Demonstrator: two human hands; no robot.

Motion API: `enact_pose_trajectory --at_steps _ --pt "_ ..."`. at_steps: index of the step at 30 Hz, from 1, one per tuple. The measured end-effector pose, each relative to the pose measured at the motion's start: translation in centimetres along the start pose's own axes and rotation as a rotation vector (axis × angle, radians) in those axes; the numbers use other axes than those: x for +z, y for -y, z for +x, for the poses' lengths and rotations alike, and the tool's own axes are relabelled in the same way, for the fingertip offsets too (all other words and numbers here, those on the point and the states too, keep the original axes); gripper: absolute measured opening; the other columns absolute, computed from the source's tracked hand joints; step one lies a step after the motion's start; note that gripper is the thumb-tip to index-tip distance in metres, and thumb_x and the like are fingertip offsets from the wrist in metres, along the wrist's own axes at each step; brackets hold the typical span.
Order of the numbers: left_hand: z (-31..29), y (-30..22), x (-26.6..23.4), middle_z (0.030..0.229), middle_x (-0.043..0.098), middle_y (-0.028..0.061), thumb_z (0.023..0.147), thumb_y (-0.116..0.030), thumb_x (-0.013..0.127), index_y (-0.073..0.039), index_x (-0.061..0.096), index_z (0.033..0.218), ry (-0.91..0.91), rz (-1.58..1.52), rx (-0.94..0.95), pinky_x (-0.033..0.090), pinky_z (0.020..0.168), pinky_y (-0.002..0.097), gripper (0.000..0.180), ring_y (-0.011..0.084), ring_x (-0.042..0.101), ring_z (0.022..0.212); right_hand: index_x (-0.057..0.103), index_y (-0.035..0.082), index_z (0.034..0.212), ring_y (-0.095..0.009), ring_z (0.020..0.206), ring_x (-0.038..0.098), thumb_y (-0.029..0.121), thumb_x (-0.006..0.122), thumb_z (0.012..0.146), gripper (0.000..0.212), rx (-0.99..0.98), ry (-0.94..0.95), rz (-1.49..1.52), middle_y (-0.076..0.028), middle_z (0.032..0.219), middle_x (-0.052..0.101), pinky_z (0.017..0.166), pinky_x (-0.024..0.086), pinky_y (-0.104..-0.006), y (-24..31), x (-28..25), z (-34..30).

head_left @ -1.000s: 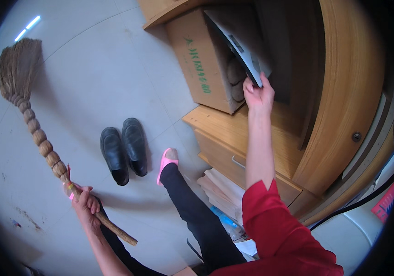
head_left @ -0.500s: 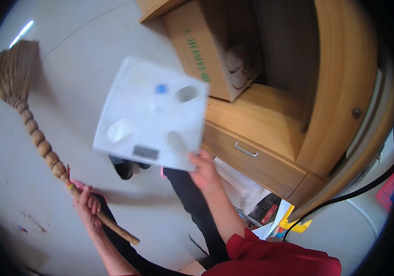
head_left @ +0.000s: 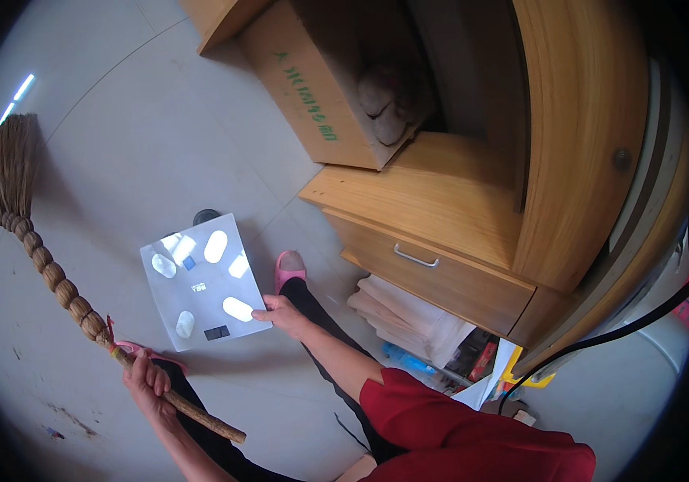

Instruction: The person removes shoes and a weight scale from a wooden cabinet, flattens a cardboard box, sweeps the floor with a broom, puts insoles into shoes, and handles a bag on a table.

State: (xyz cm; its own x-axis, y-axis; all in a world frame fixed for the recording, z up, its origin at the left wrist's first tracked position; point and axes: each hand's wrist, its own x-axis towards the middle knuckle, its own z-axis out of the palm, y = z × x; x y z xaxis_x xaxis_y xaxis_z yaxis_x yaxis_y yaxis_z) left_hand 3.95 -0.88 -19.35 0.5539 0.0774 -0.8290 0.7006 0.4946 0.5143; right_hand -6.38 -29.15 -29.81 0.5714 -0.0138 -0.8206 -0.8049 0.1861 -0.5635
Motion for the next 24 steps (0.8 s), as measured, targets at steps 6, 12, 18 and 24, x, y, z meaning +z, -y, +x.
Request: enact_pose_trajectory --at_steps 6,12,18,24 --pt "-0.1 0.2 -0.7 0.045 0.028 -0.0074 0.086 -0.014 0.056 -0.001 0.056 0.079 0.000 -0.001 0.020 0.021 0.028 0.0186 0.015 0.0025 0.025 0.031 0.057 0.001 0.104 -0.011 0.078 0.055 0.013 0.061 0.079 0.028 0.150 -0.098 -0.103 -0.005 0.088 0.062 0.070 0.044 -0.0264 -1.3 0.6 1.4" --pt "-0.4 0.3 -0.1 0.045 0.028 -0.0073 0.087 -0.014 0.056 0.000 0.057 0.081 -0.007 0.013 0.022 0.022 0.028 0.0184 0.016 0.0024 0.025 0.031 0.056 0.003 0.107 -0.016 0.079 0.056 0.012 0.060 0.076 0.032 0.368 -0.154 -0.320 -0.007 0.091 0.061 0.060 0.047 -0.0306 -1.0 -0.8 3.9" --pt "-0.5 0.3 0.3 0.045 0.028 -0.0074 0.087 -0.014 0.056 0.000 0.056 0.080 -0.017 0.010 0.016 0.022 0.029 0.0186 0.016 0.0023 0.025 0.031 0.056 0.002 0.109 -0.016 0.079 0.058 0.013 0.058 0.080 0.031 0.241 -0.176 -0.455 -0.009 0.092 0.060 0.061 0.049 -0.0298 3.1 -3.1 5.0" --pt "-0.6 0.3 0.0 0.044 0.028 -0.0072 0.086 -0.015 0.056 0.001 0.054 0.081 -0.039 0.007 0.011 0.022 0.028 0.0194 0.017 0.0027 0.025 0.031 0.059 0.005 0.092 -0.008 0.067 0.053 0.001 0.050 0.080 0.016 -0.699 -0.601 -0.484 -0.001 0.078 0.058 0.065 0.044 -0.0221 21.1 -7.6 3.3"
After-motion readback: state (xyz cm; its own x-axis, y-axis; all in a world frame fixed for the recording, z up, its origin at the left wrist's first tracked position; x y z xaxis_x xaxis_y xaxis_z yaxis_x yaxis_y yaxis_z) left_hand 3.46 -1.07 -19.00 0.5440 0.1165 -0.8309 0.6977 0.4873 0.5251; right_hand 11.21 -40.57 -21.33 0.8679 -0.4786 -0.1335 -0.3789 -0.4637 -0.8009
